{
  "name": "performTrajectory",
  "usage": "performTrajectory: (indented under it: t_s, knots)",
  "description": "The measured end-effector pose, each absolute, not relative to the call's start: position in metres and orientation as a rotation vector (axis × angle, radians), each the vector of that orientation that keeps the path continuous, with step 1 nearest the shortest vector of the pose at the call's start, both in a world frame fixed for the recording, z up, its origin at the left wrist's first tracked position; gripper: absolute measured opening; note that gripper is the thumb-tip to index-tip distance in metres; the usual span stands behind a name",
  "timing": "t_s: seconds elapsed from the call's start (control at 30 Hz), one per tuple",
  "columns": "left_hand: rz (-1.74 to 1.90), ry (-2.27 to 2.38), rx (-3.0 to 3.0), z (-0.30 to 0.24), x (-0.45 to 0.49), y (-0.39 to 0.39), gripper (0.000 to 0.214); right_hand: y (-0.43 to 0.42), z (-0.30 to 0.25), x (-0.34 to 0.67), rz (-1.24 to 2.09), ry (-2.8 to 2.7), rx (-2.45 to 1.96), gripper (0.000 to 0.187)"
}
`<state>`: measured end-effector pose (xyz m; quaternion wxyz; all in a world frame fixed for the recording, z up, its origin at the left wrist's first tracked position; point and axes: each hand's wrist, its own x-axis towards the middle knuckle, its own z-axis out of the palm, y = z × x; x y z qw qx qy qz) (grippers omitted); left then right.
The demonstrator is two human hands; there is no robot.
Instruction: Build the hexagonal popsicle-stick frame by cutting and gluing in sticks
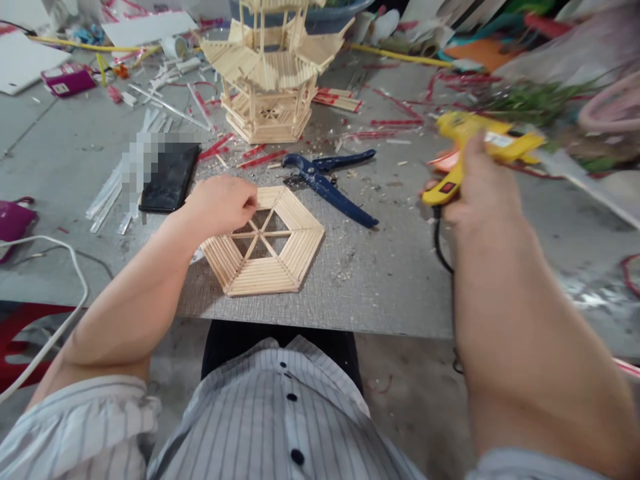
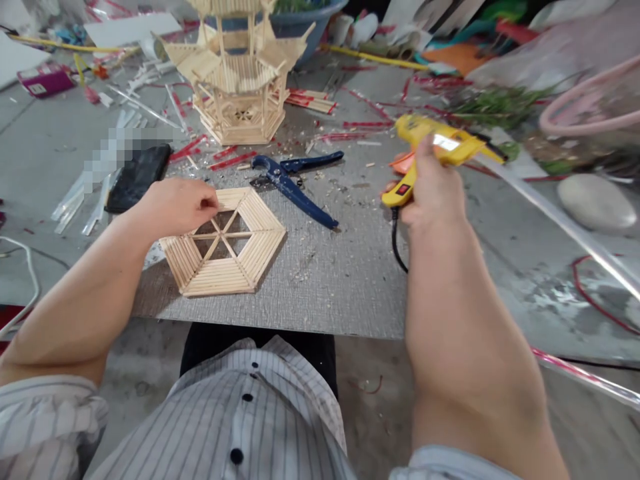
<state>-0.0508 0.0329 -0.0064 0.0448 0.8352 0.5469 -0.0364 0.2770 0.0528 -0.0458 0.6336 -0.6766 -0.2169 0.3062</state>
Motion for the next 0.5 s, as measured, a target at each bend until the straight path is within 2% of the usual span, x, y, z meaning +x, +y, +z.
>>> performTrajectory:
  t_s: [0.27,0.5]
  knots:
    - [0.102,1.909,2.440,-0.011,-0.051,0.041,0.032,0.055,-0.054,0.288,0.957,-0.521,-1.607,0.017]
    - [0.098,1.904,2.433,-0.016,-0.057,0.049,0.034,0.066,-0.067,0.295,0.881,-0.605,-1.712,0.013]
